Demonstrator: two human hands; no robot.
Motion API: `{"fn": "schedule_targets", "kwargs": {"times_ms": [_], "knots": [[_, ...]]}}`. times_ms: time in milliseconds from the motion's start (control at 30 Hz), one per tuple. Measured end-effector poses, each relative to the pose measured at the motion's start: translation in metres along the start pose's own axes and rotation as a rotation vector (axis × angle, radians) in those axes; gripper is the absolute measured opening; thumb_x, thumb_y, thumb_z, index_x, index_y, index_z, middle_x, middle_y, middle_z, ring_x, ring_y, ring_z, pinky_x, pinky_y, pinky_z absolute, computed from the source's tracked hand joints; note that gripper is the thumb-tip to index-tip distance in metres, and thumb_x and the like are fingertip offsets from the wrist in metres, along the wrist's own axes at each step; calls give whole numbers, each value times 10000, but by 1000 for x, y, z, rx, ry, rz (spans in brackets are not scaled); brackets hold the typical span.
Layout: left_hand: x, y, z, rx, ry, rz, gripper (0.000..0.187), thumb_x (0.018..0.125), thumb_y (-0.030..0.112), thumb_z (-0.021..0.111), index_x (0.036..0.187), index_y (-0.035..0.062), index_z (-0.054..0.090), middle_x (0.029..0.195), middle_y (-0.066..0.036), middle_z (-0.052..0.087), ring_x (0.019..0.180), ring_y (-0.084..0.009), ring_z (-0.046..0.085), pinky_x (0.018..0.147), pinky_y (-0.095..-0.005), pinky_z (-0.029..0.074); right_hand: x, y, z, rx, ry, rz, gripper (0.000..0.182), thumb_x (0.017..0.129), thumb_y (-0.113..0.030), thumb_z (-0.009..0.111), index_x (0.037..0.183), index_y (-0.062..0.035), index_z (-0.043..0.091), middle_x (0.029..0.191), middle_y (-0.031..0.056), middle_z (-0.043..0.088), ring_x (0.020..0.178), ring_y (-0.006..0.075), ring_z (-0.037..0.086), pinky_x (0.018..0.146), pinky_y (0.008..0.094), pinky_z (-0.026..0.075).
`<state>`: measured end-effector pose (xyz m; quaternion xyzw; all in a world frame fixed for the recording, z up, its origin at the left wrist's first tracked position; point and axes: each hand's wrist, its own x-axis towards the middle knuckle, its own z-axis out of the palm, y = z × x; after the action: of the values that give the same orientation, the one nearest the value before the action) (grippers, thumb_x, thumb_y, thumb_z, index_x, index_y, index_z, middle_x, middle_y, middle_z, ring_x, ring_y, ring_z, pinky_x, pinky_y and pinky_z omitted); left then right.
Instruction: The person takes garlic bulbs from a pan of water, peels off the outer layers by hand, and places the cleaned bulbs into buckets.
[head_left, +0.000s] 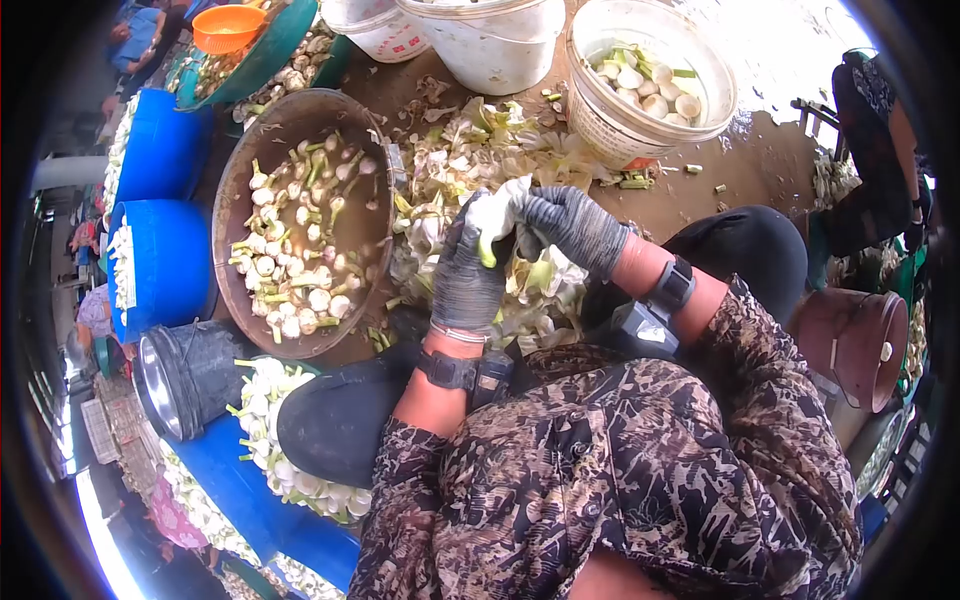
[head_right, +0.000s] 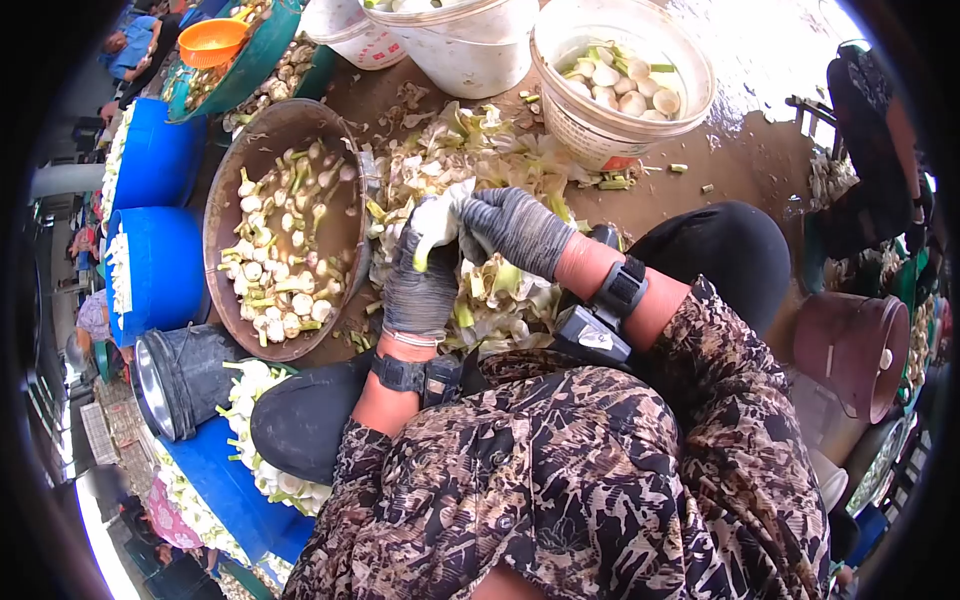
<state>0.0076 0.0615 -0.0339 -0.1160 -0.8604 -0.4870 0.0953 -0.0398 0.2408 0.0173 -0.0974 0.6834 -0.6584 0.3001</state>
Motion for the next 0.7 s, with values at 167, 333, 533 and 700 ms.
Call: {"fn": "schedule_targets", "kwargs": {"times_ms": [167,333,533,700], "knots": [[-4,3,14,-912,-53,-275,485,993,170,349,1469,88,310,1500,-123,350,1370,-256,358,1137,-437,285,6,2,-18,-109,96,75,412,965,-323,467,794,-6,666,670,100,662,621,206,633,644,338,508],[23,3,-5,-1772,168,-493,391,1000,315,424,1291,80,538,1334,-79,559,1263,-285,492,1139,-477,295,9,23,-20,-1097,-232,183,419,860,-413,504,924,-56,715,873,197,681,833,371,657,781,421,515],[93,32,15,-1478,237,-787,306,1008,176,367,1210,33,548,1217,-137,592,1218,-330,527,1091,-487,378,-2,24,17,-1168,-535,198,435,879,-435,515,1076,-91,693,1061,158,681,993,330,641,868,409,490],[164,39,83,-806,-33,-59,220,887,138,653,1059,5,623,994,-92,667,864,-189,650,794,-310,554,6,26,11,-876,-326,-64,311,920,-274,560,1162,-100,650,1165,132,644,1047,223,606,923,331,475]]}}
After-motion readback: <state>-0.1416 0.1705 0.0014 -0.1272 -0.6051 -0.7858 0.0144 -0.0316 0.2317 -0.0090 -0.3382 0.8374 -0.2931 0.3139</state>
